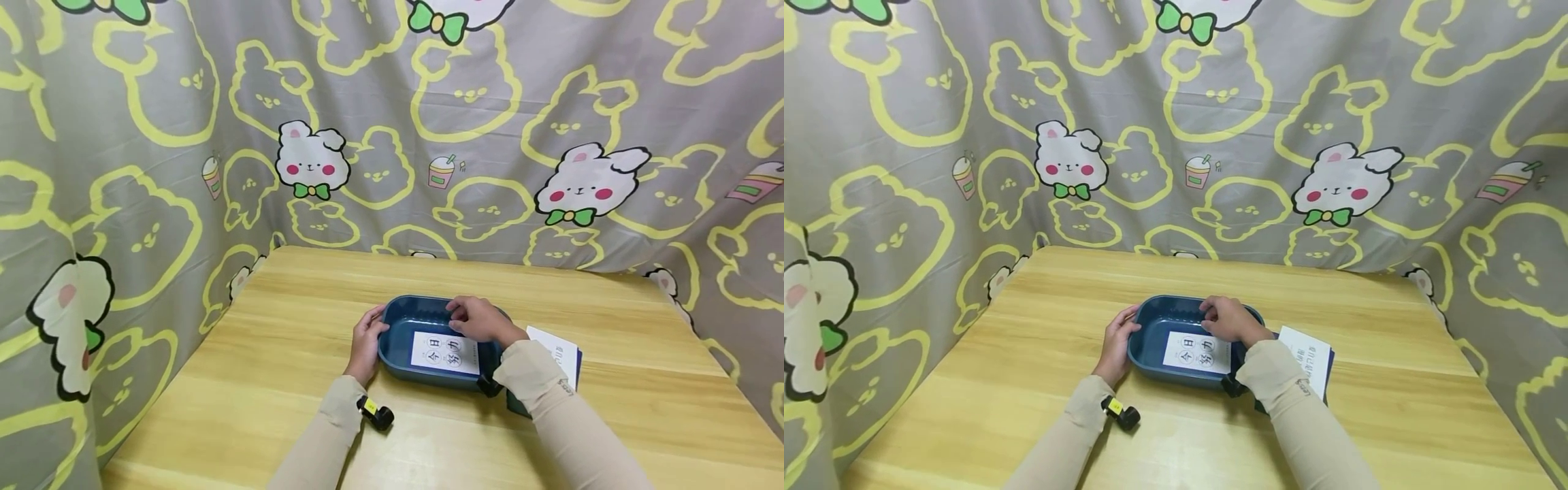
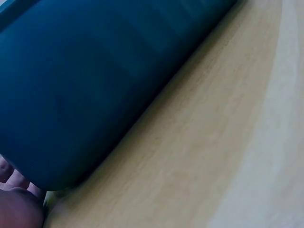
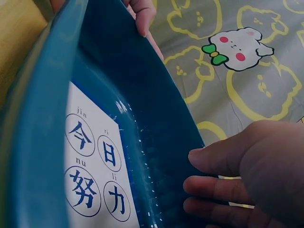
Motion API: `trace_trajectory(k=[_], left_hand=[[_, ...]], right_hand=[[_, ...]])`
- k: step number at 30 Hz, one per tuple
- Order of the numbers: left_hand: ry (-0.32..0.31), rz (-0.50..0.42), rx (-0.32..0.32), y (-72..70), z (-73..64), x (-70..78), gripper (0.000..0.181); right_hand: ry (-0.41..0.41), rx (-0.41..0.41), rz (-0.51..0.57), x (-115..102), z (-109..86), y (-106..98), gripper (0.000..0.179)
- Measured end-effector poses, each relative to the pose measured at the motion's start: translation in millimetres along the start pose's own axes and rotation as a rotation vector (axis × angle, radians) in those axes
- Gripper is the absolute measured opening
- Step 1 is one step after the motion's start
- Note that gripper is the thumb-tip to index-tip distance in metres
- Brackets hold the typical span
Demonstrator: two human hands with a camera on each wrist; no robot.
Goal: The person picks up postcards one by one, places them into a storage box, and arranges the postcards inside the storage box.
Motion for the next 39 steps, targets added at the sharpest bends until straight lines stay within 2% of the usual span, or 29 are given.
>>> trace_trajectory(k=[4,10,21,25,28,32,36,39], left_hand=[[0.018,0.012,0.013,-1.9,0.3,-1.3,0.045],[0.044,0.028,0.012,-1.6,-0.7,-0.3,0.045],[0.058,0.034,0.028,-0.9,-0.5,-1.3,0.043],[0.058,0.039,0.041,-1.9,-0.8,-0.7,0.042],[0.051,0.047,0.045,-2.4,-0.7,-1.2,0.042],[0.046,0.049,0.040,-1.5,-0.3,-0.8,0.042],[0.040,0.041,0.039,-0.1,-0.1,0.1,0.042],[0.042,0.048,0.041,0.4,-1.2,-0.2,0.042]], right_hand=[[-0.008,0.024,0.012,0.6,-1.0,-1.7,0.029],[-0.017,0.115,0.044,6.3,-7.4,-9.8,0.027],[0.094,0.358,0.228,36.0,-42.1,-44.1,0.026],[0.146,0.412,0.320,54.0,-58.0,-54.1,0.031],[0.194,0.434,0.367,69.8,-69.6,-57.9,0.036],[0.267,0.453,0.360,90.3,-82.5,-60.7,0.038],[0.373,0.415,0.270,111.3,-92.5,-59.8,0.040],[0.456,0.342,0.190,127.0,-99.9,-57.7,0.041]])
Point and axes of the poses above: each hand's wrist, its own z-axis towards the middle knuckle, its own y-axis out of the palm, x = y × z, the point moved 5 cm from there along z, towards the middle knuckle, and after that the axes turned 7 degrees about -z, right-handed, at the moved point
